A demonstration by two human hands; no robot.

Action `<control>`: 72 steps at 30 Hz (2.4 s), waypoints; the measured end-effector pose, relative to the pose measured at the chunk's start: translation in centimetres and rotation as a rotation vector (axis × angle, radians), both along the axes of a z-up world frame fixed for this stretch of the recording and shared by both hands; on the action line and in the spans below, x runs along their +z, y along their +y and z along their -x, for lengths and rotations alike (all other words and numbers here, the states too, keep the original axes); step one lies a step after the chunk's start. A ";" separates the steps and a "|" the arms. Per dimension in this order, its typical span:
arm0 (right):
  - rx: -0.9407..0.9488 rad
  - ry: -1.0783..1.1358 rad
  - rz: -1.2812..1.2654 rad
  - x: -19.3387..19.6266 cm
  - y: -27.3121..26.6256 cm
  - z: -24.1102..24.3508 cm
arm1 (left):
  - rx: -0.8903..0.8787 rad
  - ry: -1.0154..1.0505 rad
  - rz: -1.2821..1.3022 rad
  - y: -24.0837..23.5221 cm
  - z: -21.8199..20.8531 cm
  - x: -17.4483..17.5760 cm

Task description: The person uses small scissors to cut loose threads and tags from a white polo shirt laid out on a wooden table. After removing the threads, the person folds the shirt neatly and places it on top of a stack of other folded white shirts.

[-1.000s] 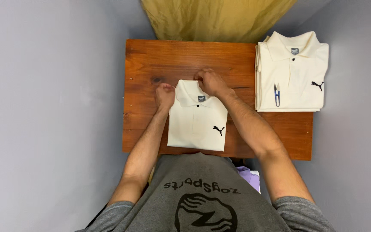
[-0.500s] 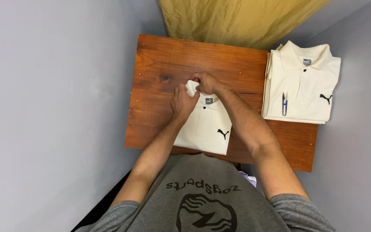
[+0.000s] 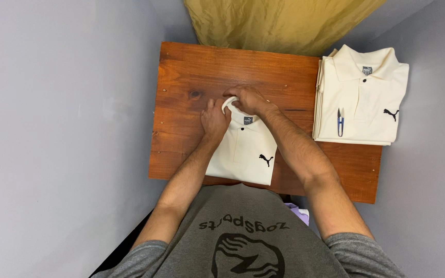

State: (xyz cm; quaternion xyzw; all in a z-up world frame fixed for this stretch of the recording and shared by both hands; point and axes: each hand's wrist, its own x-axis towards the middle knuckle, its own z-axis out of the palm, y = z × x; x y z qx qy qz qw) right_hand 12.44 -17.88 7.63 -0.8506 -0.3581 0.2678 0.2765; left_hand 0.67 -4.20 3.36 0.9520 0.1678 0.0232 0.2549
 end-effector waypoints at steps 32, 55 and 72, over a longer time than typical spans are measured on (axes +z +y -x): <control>-0.388 -0.284 0.141 -3.3 -9.9 11.2 | -0.233 0.216 0.213 -0.3 3.8 0.9; -0.999 -0.104 -0.028 -4.7 -11.9 18.7 | 0.132 0.125 0.379 5.0 6.9 0.9; -1.303 -0.618 0.129 -2.3 -26.4 13.1 | 0.030 0.351 0.402 5.9 9.8 -2.0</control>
